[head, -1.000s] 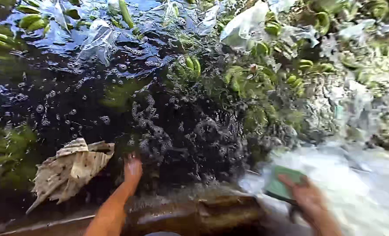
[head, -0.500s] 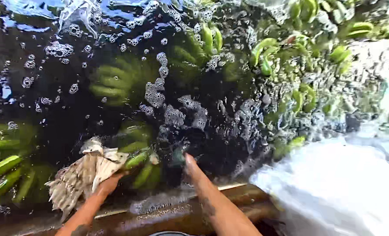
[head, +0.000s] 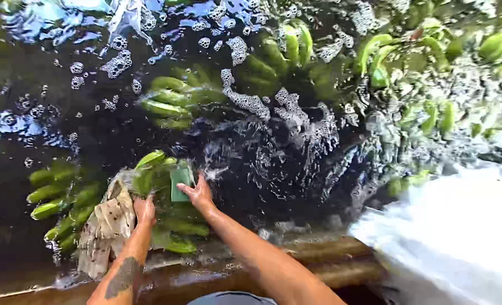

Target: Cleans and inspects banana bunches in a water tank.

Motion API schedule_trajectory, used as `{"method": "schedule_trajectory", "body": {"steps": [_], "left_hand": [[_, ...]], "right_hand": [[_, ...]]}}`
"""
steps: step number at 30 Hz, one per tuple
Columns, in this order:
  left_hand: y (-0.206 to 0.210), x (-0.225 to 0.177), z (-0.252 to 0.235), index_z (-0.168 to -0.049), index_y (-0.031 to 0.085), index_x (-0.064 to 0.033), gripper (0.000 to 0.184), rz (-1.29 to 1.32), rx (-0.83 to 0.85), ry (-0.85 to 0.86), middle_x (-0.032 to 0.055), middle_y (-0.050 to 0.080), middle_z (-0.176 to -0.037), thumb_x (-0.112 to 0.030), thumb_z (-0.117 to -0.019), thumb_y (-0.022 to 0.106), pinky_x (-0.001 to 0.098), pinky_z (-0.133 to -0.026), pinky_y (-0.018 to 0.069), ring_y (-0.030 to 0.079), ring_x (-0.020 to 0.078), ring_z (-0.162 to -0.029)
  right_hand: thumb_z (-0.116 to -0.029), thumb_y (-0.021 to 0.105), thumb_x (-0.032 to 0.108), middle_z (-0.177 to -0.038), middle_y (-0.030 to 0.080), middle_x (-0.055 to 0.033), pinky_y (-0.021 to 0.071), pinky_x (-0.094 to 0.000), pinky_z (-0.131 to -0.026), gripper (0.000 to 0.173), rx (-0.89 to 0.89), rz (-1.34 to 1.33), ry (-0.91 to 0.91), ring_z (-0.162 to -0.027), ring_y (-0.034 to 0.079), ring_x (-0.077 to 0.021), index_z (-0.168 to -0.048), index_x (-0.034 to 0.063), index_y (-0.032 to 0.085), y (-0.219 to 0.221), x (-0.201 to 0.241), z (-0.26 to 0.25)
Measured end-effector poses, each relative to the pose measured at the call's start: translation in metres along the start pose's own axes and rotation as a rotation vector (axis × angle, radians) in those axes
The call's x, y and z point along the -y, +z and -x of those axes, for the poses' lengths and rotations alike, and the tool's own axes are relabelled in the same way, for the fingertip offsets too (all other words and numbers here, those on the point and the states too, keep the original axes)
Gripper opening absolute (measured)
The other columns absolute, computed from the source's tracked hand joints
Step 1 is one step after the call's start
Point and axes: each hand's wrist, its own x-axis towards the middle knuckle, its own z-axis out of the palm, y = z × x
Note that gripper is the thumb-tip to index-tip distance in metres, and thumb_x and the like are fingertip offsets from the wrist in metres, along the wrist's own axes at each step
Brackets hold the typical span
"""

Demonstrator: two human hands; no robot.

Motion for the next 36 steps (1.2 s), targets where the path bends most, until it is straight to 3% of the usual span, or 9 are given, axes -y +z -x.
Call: {"method": "schedule_trajectory", "body": {"steps": [5, 8, 13, 16, 19, 24, 28, 32, 36], "left_hand": [[0.008, -0.02, 0.043, -0.15, 0.034, 0.0133, 0.054, -0.167, 0.02, 0.181, 0.0324, 0.043, -0.15, -0.007, -0.1036, 0.053, 0.0458, -0.12, 0.0325, 0.043, 0.0366, -0.142], [0.017, -0.015, 0.037, -0.15, 0.034, 0.0067, 0.075, 0.115, -0.071, 0.138, 0.0272, 0.05, -0.144, -0.01, -0.0904, 0.076, 0.0437, -0.108, 0.0475, 0.055, 0.0306, -0.13], [0.001, 0.01, 0.055, -0.161, 0.002, 0.0046, 0.106, -0.167, -0.001, 0.42, 0.0335, 0.008, -0.165, -0.017, -0.0884, 0.076, 0.0534, -0.125, 0.0222, 0.017, 0.0422, -0.155], [-0.016, 0.029, 0.048, -0.154, 0.047, -0.0187, 0.092, -0.768, 0.285, 1.093, 0.0317, 0.027, -0.162, -0.03, -0.0728, 0.088, 0.0841, -0.111, 0.0075, 0.02, 0.0584, -0.149], [0.005, 0.023, 0.018, -0.15, 0.053, -0.0327, 0.079, -0.992, 0.58, 1.271, 0.0239, 0.038, -0.16, -0.012, -0.0799, 0.083, 0.0831, -0.112, 0.0123, 0.026, 0.053, -0.149], [0.078, -0.004, 0.058, -0.158, 0.038, -0.0113, 0.062, -1.119, 0.604, 0.843, 0.0297, 0.04, -0.156, -0.016, -0.0995, 0.058, 0.0687, -0.115, 0.0307, 0.039, 0.0507, -0.143], [0.128, -0.048, 0.098, -0.156, 0.036, -0.0019, 0.056, -0.776, 0.528, 0.516, 0.0287, 0.062, -0.132, -0.019, -0.1043, 0.05, 0.0606, -0.102, 0.0486, 0.063, 0.0457, -0.119], [0.093, -0.049, 0.074, -0.142, 0.041, 0.0127, 0.041, 0.049, 0.685, 0.297, 0.0224, 0.058, -0.13, -0.009, -0.1074, 0.04, 0.0289, -0.102, 0.0481, 0.057, 0.0149, -0.115], [0.065, -0.012, 0.049, -0.143, 0.049, -0.0034, 0.045, 0.311, 0.659, -0.134, 0.0124, 0.064, -0.128, -0.034, -0.1102, 0.041, 0.0405, -0.097, 0.0541, 0.063, 0.0182, -0.113]], "right_hand": [[-0.0918, 0.075, 0.03, -0.151, 0.049, -0.0265, 0.0458, -0.0547, -0.111, 0.078, 0.101, 0.318, -0.07, -0.135, 0.053, -0.0391, -0.154, 0.0007, 0.039, 0.027, -0.015, 0.022], [-0.1002, 0.058, 0.013, -0.153, 0.048, -0.0244, 0.0487, -0.0614, -0.105, 0.051, 0.212, 0.888, -0.289, -0.135, 0.053, -0.043, -0.151, 0.0136, 0.051, -0.027, 0.005, 0.006], [-0.0886, 0.074, 0.013, -0.139, 0.058, -0.0235, 0.0526, -0.0638, -0.096, 0.052, -0.376, 1.002, -0.444, -0.127, 0.058, -0.0444, -0.139, 0.0142, 0.062, -0.176, 0.002, -0.018], [-0.0866, 0.082, 0.017, -0.14, 0.058, -0.0245, 0.0463, -0.0637, -0.107, 0.064, -0.387, 0.773, -0.317, -0.129, 0.057, -0.0418, -0.144, 0.0046, 0.056, -0.296, -0.011, 0.0], [-0.0889, 0.077, 0.011, -0.137, 0.061, -0.0231, 0.0522, -0.0541, -0.103, 0.065, -0.47, 0.324, -0.111, -0.122, 0.063, -0.0336, -0.147, 0.0037, 0.05, -0.348, -0.077, 0.033], [-0.1077, 0.052, 0.026, -0.157, 0.041, -0.0209, 0.0459, -0.0433, -0.111, 0.064, -0.798, -0.39, 0.122, -0.138, 0.049, -0.0266, -0.161, 0.0044, 0.022, -0.232, -0.136, 0.05], [-0.1025, 0.06, 0.016, -0.14, 0.058, -0.0228, 0.051, -0.0394, -0.105, 0.05, -0.594, -0.405, 0.086, -0.124, 0.06, -0.0238, -0.146, -0.0052, 0.046, -0.117, -0.067, 0.064], [-0.0745, 0.077, 0.023, -0.133, 0.061, -0.0284, 0.049, -0.043, -0.108, 0.073, -0.478, 0.006, -0.438, -0.125, 0.061, -0.0301, -0.133, -0.0151, 0.055, -0.104, -0.068, 0.066], [-0.0852, 0.069, 0.026, -0.131, 0.063, -0.0314, 0.0478, -0.0557, -0.107, 0.07, -0.528, 0.25, -0.279, -0.123, 0.063, -0.0405, -0.14, -0.0134, 0.052, -0.147, -0.106, 0.059]]}}
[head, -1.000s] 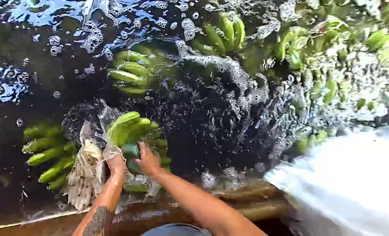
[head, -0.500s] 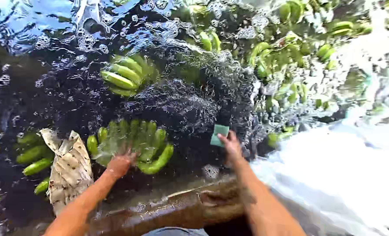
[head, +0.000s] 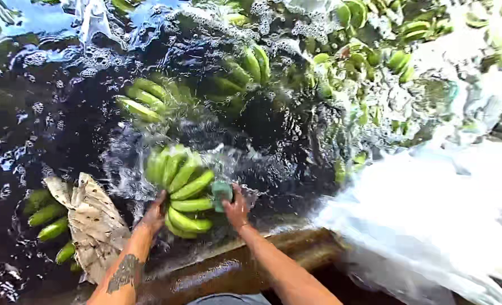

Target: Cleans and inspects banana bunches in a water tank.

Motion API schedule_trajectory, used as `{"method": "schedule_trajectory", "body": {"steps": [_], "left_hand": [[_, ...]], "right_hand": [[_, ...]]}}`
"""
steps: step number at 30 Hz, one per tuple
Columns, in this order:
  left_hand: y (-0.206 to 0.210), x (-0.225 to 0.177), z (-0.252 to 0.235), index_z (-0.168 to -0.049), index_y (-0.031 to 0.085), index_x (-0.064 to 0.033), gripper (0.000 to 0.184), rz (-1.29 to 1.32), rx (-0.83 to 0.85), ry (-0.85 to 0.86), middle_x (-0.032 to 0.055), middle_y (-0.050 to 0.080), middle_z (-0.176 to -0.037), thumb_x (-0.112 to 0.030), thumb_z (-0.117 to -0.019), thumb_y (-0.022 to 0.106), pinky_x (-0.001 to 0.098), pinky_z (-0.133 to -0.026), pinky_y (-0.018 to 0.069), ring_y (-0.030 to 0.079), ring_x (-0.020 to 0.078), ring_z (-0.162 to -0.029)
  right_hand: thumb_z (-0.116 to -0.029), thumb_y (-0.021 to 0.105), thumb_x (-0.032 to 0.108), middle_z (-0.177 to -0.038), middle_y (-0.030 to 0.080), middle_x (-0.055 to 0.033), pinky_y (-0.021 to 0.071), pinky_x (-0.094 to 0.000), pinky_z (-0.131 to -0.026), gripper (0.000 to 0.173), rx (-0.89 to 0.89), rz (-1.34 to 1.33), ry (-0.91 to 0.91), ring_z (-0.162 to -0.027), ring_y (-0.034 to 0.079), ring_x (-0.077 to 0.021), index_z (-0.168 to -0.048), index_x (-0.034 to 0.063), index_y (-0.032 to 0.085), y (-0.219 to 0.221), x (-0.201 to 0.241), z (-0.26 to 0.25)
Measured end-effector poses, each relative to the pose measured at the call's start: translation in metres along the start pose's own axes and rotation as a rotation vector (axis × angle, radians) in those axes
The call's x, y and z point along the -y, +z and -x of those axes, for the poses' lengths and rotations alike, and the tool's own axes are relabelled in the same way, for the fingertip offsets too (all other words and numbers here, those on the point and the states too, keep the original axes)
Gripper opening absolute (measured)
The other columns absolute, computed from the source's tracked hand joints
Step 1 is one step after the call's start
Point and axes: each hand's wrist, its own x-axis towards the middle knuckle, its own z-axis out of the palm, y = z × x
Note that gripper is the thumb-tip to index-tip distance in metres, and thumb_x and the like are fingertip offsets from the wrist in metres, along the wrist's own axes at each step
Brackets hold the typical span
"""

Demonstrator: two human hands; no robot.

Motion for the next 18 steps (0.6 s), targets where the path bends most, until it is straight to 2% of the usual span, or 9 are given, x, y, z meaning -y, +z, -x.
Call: {"method": "schedule_trajectory", "body": {"steps": [3, 5, 6, 8, 10, 12, 14, 17, 18], "left_hand": [[-0.021, 0.011, 0.002, -0.148, 0.043, -0.006, 0.046, 0.01, -0.082, 0.034, 0.0135, 0.062, -0.131, -0.034, -0.1113, 0.038, 0.0433, -0.097, 0.0538, 0.062, 0.02, -0.115], [-0.031, -0.001, 0.002, -0.152, 0.037, -0.0042, 0.049, -0.083, -0.132, 0.122, 0.0177, 0.059, -0.135, -0.025, -0.1086, 0.048, 0.045, -0.097, 0.0547, 0.062, 0.0226, -0.116], [-0.028, -0.011, 0.003, -0.15, 0.037, -0.0021, 0.05, -0.117, -0.144, 0.176, 0.0173, 0.06, -0.132, -0.02, -0.1062, 0.054, 0.0415, -0.094, 0.0567, 0.064, 0.0203, -0.113], [-0.011, -0.033, 0.007, -0.154, 0.029, -0.0004, 0.065, -0.198, -0.15, 0.27, 0.0194, 0.055, -0.139, -0.01, -0.0994, 0.064, 0.0391, -0.101, 0.0543, 0.061, 0.0205, -0.121], [0.014, -0.042, 0.008, -0.156, 0.025, 0.002, 0.082, -0.291, -0.148, 0.36, 0.024, 0.052, -0.143, -0.004, -0.0893, 0.072, 0.0421, -0.107, 0.0504, 0.057, 0.026, -0.128], [0.034, -0.037, 0.018, -0.158, 0.022, 0.0023, 0.088, -0.36, -0.018, 0.449, 0.0252, 0.051, -0.145, -0.003, -0.0865, 0.073, 0.0422, -0.109, 0.048, 0.056, 0.0278, -0.13], [0.04, -0.016, 0.044, -0.159, 0.024, 0.0005, 0.085, -0.437, 0.06, 0.59, 0.0198, 0.045, -0.155, -0.011, -0.0882, 0.069, 0.0384, -0.114, 0.0441, 0.049, 0.0228, -0.14], [0.043, 0.035, 0.096, -0.158, 0.019, 0.0062, 0.094, -0.361, -0.322, 0.615, 0.0292, 0.022, -0.164, -0.023, -0.087, 0.073, 0.0482, -0.122, 0.0292, 0.027, 0.0356, -0.152], [0.043, 0.047, 0.1, -0.16, 0.012, 0.003, 0.099, -0.215, -0.417, 0.489, 0.0283, 0.018, -0.165, -0.024, -0.0883, 0.074, 0.0502, -0.119, 0.033, 0.027, 0.0366, -0.15]], "right_hand": [[-0.0908, 0.073, 0.043, -0.148, 0.054, -0.024, 0.0369, -0.0592, -0.117, 0.075, 0.344, 0.294, 0.253, -0.139, 0.051, -0.039, -0.153, 0.0075, 0.048, -0.029, -0.032, -0.015], [-0.0828, 0.077, 0.059, -0.154, 0.045, -0.026, 0.0373, -0.0672, -0.113, 0.08, 0.413, 0.497, 0.242, -0.143, 0.041, -0.0471, -0.148, 0.0187, 0.056, -0.045, -0.029, -0.019], [-0.0802, 0.08, 0.058, -0.155, 0.042, -0.0286, 0.0386, -0.0679, -0.111, 0.079, 0.372, 0.508, 0.185, -0.143, 0.038, -0.0504, -0.145, 0.018, 0.059, -0.052, -0.022, -0.019], [-0.0845, 0.079, 0.047, -0.147, 0.053, -0.0239, 0.0463, -0.0568, -0.108, 0.07, 0.255, 0.365, 0.061, -0.134, 0.052, -0.0411, -0.14, 0.0067, 0.062, -0.052, -0.002, -0.015], [-0.0936, 0.072, 0.03, -0.13, 0.067, -0.0168, 0.0581, -0.0406, -0.086, 0.056, 0.27, 0.044, 0.036, -0.101, 0.069, -0.0241, -0.139, 0.0006, 0.059, -0.033, 0.026, -0.009], [-0.0999, 0.065, 0.023, -0.132, 0.064, -0.0189, 0.0601, -0.0362, -0.067, 0.057, 0.365, -0.297, 0.153, -0.081, 0.069, -0.0192, -0.148, -0.0011, 0.049, -0.006, 0.05, -0.002], [-0.1028, 0.062, 0.028, -0.125, 0.065, -0.02, 0.0577, -0.0371, -0.06, 0.061, 0.365, -0.445, 0.328, -0.071, 0.066, -0.0191, -0.153, -0.0001, 0.041, 0.024, 0.056, 0.007], [-0.0996, 0.067, 0.028, -0.115, 0.064, -0.0185, 0.0504, -0.0308, -0.058, 0.066, 0.279, -0.506, 0.397, -0.064, 0.054, -0.0119, -0.152, -0.0014, 0.038, 0.053, 0.05, 0.018], [-0.0985, 0.067, 0.026, -0.117, 0.065, -0.0177, 0.0505, -0.0298, -0.061, 0.068, 0.324, -0.501, 0.374, -0.067, 0.055, -0.0109, -0.154, -0.0005, 0.038, 0.053, 0.05, 0.022]]}}
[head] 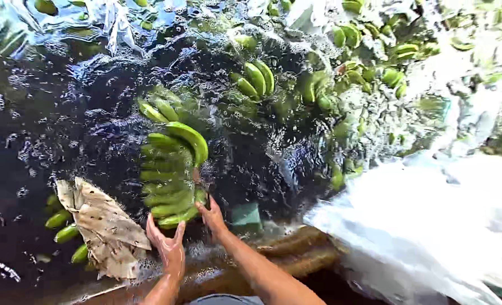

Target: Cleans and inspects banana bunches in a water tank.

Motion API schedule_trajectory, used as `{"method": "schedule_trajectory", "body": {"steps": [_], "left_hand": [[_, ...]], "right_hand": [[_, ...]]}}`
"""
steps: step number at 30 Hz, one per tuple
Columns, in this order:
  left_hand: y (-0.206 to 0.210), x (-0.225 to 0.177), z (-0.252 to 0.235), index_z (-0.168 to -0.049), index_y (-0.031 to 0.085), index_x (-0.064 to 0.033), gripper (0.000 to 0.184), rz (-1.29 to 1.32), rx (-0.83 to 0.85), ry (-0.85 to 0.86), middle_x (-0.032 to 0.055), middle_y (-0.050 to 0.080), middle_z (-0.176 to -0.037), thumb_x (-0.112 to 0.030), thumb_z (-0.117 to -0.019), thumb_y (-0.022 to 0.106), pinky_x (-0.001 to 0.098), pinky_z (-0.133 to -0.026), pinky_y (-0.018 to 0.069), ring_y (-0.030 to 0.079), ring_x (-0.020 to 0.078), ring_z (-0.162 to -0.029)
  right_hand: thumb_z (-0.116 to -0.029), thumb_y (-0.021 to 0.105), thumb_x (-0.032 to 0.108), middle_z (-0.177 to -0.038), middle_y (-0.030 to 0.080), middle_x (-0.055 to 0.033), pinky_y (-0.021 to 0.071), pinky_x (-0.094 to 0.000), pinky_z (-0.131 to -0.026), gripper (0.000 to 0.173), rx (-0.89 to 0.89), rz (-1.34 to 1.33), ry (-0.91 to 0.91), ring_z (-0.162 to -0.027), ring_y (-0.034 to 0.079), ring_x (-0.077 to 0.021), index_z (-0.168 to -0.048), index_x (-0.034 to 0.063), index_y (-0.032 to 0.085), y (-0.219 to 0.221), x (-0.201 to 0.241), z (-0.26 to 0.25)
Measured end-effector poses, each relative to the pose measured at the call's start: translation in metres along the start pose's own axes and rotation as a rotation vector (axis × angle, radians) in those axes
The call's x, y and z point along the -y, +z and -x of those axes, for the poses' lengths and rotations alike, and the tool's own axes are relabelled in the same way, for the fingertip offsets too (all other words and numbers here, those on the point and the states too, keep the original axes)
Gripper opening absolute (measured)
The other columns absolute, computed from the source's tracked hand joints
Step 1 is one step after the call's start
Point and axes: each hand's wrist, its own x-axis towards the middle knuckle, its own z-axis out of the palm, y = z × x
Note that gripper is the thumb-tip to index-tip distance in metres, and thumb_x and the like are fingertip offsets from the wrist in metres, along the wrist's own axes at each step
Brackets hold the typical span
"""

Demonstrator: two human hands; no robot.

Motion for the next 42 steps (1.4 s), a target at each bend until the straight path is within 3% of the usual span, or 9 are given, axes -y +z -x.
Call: {"method": "schedule_trajectory", "body": {"steps": [2, 4, 7, 10, 17, 25, 30, 35, 42], "left_hand": [[0.004, 0.008, -0.011, -0.163, 0.012, -0.0137, 0.083, 0.28, -0.094, -0.399, 0.0205, 0.031, -0.161, -0.032, -0.1007, 0.064, 0.0605, -0.099, 0.0485, 0.044, 0.0369, -0.138], [0.006, 0.011, -0.052, -0.152, 0.039, -0.0156, 0.057, 0.496, -0.105, -0.588, 0.0159, 0.055, -0.142, -0.043, -0.1045, 0.052, 0.058, -0.092, 0.0537, 0.059, 0.0321, -0.122], [-0.008, 0.018, -0.094, -0.145, 0.046, -0.0083, 0.046, 0.564, -0.055, -0.573, 0.0173, 0.062, -0.13, -0.03, -0.1047, 0.054, 0.0505, -0.088, 0.0569, 0.064, 0.029, -0.111], [-0.012, 0.005, -0.091, -0.148, 0.04, -0.0056, 0.047, 0.554, -0.001, -0.533, 0.0205, 0.059, -0.131, -0.016, -0.1034, 0.052, 0.0491, -0.085, 0.0586, 0.066, 0.0308, -0.109], [0.017, -0.045, -0.049, -0.145, 0.04, -0.004, 0.043, 0.689, -0.061, -0.56, 0.0206, 0.058, -0.129, -0.01, -0.1029, 0.05, 0.0487, -0.088, 0.0574, 0.063, 0.0307, -0.111], [0.04, -0.056, -0.022, -0.147, 0.037, -0.0052, 0.048, 0.717, -0.122, -0.538, 0.0207, 0.058, -0.126, -0.005, -0.1007, 0.053, 0.0477, -0.083, 0.0588, 0.065, 0.0303, -0.106], [0.029, -0.049, -0.051, -0.145, 0.04, -0.005, 0.045, 0.664, -0.021, -0.506, 0.0192, 0.06, -0.125, -0.01, -0.1018, 0.051, 0.0478, -0.082, 0.0588, 0.065, 0.0293, -0.105], [0.024, -0.084, -0.044, -0.141, 0.043, -0.0062, 0.039, 0.696, 0.035, -0.637, 0.019, 0.057, -0.128, -0.015, -0.1036, 0.045, 0.0497, -0.086, 0.0566, 0.062, 0.031, -0.111], [0.03, -0.085, -0.036, -0.145, 0.04, -0.007, 0.043, 0.732, -0.001, -0.679, 0.0202, 0.052, -0.138, -0.013, -0.1031, 0.047, 0.0528, -0.094, 0.054, 0.057, 0.0334, -0.121]], "right_hand": [[-0.1013, 0.063, 0.027, -0.126, 0.066, -0.0173, 0.0537, -0.0313, -0.074, 0.065, 0.179, 0.112, 0.026, -0.082, 0.062, -0.0124, -0.156, 0.0014, 0.038, -0.011, 0.007, 0.012], [-0.1066, 0.051, 0.034, -0.107, 0.073, -0.0152, 0.0553, -0.0379, -0.073, 0.05, 0.236, 0.309, 0.005, -0.08, 0.067, -0.018, -0.143, 0.0002, 0.055, -0.028, 0.023, 0.011], [-0.112, 0.031, 0.029, -0.103, 0.071, -0.0189, 0.0554, -0.0479, -0.09, 0.048, 0.078, 0.647, -0.138, -0.095, 0.069, -0.0293, -0.129, -0.0035, 0.063, -0.048, 0.06, -0.011], [-0.1118, 0.037, 0.027, -0.13, 0.066, -0.0233, 0.0464, -0.0563, -0.108, 0.044, -0.016, 0.958, -0.17, -0.124, 0.063, -0.0381, -0.136, 0.001, 0.063, -0.044, 0.092, -0.031], [-0.1116, 0.04, 0.035, -0.108, 0.071, -0.0244, 0.0545, -0.0629, -0.084, 0.041, -0.174, 1.114, -0.141, -0.101, 0.07, -0.0449, -0.126, 0.0033, 0.062, -0.028, 0.112, -0.047], [-0.1127, 0.035, 0.031, -0.109, 0.07, -0.0282, 0.0528, -0.0605, -0.094, 0.044, -0.122, 0.959, -0.008, -0.108, 0.068, -0.0447, -0.133, 0.0, 0.058, -0.039, 0.111, -0.023], [-0.108, 0.039, 0.022, -0.071, 0.054, 0.0002, 0.0441, -0.0237, -0.052, 0.03, 0.199, 0.429, -0.105, -0.055, 0.049, -0.0061, -0.106, -0.0001, 0.059, -0.062, 0.099, 0.01], [-0.1113, 0.04, 0.024, -0.109, 0.07, -0.0277, 0.0542, -0.0624, -0.089, 0.038, -0.202, 0.963, -0.305, -0.101, 0.07, -0.0451, -0.128, -0.0033, 0.06, -0.068, 0.109, -0.03], [-0.111, 0.038, 0.019, -0.111, 0.069, -0.0246, 0.054, -0.0476, -0.095, 0.039, 0.004, 0.578, -0.305, -0.102, 0.068, -0.0312, -0.129, -0.0082, 0.06, -0.062, 0.075, -0.048]]}}
